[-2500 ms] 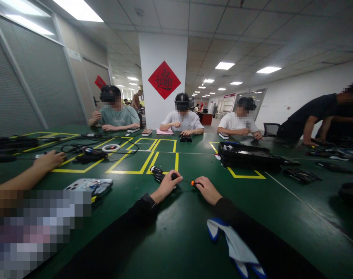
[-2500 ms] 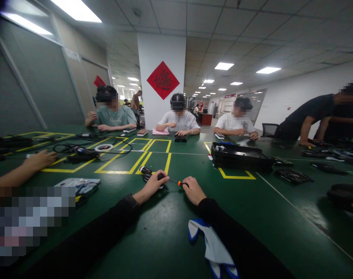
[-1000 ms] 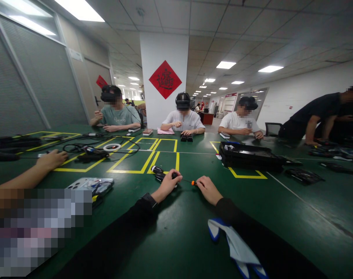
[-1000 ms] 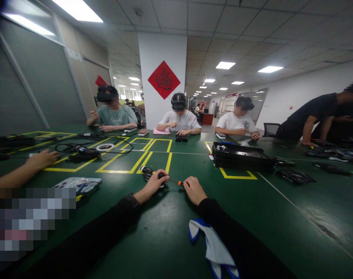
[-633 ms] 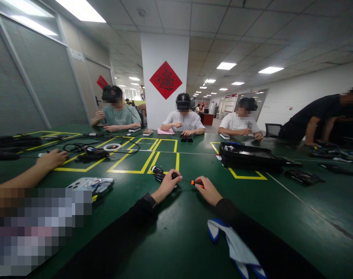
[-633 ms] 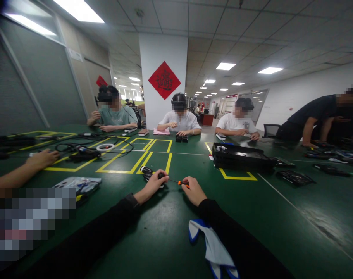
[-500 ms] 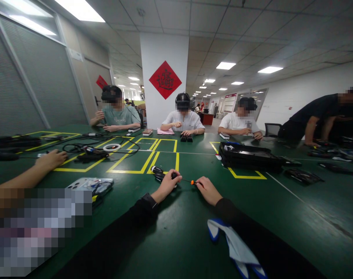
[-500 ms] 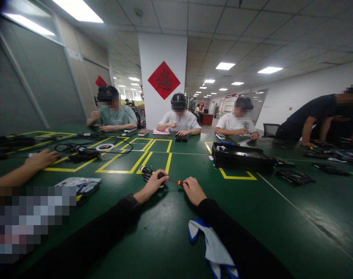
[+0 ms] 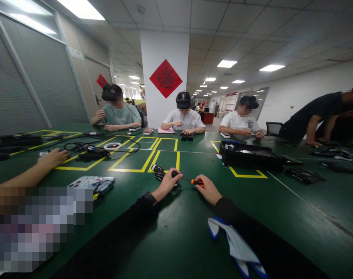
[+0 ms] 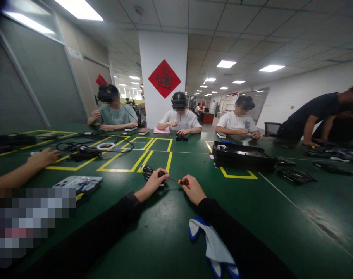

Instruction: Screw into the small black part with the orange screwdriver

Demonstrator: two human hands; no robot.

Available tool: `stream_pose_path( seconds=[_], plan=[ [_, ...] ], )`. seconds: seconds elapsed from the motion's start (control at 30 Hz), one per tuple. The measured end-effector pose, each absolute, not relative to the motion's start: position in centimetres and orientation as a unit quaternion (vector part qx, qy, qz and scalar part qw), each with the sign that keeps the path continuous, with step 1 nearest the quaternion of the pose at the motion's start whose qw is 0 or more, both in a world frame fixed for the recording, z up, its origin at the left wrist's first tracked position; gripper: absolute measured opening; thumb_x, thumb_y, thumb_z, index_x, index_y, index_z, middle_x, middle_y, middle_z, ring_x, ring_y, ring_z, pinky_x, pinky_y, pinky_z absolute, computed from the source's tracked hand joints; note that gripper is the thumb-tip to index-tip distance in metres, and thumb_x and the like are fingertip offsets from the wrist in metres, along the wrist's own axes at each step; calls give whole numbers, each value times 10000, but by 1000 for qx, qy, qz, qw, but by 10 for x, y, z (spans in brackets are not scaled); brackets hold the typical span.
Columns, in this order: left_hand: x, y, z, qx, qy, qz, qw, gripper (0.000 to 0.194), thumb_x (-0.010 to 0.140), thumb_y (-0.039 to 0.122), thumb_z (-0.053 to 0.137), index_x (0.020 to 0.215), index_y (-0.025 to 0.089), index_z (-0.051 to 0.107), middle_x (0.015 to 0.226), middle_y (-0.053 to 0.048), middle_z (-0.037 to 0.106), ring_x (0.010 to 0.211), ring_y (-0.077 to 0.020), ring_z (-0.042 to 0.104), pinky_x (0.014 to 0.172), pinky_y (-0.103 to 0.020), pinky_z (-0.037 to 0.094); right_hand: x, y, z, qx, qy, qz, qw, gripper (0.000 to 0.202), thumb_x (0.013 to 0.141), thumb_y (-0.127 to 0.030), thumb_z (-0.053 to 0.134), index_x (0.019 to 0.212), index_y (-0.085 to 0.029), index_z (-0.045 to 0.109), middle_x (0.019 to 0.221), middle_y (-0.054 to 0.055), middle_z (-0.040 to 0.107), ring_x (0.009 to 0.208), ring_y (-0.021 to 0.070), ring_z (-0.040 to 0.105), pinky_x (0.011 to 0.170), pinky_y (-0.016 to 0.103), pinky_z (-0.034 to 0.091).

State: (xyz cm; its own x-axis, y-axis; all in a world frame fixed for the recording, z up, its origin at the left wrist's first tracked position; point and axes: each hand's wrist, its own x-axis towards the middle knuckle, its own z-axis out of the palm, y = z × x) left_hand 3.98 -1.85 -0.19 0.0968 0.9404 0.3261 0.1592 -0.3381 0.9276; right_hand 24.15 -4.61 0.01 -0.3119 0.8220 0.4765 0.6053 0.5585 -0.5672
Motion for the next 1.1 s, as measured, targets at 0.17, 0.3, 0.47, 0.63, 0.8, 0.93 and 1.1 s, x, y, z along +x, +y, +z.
stream_pose_path(
  seconds=[0.17,0.3,0.47,0.63,0.8,0.93,1.1],
  plan=[
    [39,-20,-1,636,432,511,384,241,678,367,549,814,172,507,619,27,536,568,-96,507,527,-199,390,241,-45,-2,-471,-786,131,378,125,752,-206,487,855,-170,549,849,34,538,826,151,481,770,301,382],
    [39,-21,-1,631,439,509,388,248,679,373,545,823,175,505,619,25,537,576,-104,517,518,-201,389,243,-44,-1,-473,-796,114,359,126,782,-198,441,781,-164,562,814,38,534,818,152,472,772,304,372],
    [40,-21,-1,637,438,517,368,250,671,374,553,809,172,505,634,25,540,589,-105,521,565,-218,401,243,-47,2,-466,-793,132,369,146,720,-205,530,863,-176,529,854,21,532,815,148,474,749,289,381],
    [40,-22,1,633,444,513,372,236,670,356,550,811,171,513,636,21,546,597,-111,527,564,-220,402,242,-47,1,-481,-786,132,365,129,780,-200,438,813,-165,558,826,37,532,813,151,474,756,295,373],
    [39,-21,1,634,442,511,376,252,673,375,546,815,170,516,624,20,544,581,-109,521,546,-218,398,243,-47,2,-463,-800,120,363,116,724,-187,517,836,-172,540,838,26,536,808,153,471,742,288,374],
    [39,-20,-1,643,434,516,364,247,674,370,545,814,168,516,638,19,547,582,-104,516,561,-222,401,243,-46,0,-481,-789,122,363,140,740,-224,511,865,-174,550,846,32,540,815,155,473,745,289,373],
    [39,-19,-2,634,445,513,370,248,673,362,545,823,167,516,636,18,548,600,-115,534,556,-223,402,244,-44,1,-475,-799,115,351,160,799,-215,424,775,-166,575,807,38,542,809,152,472,766,298,364]
  ],
)
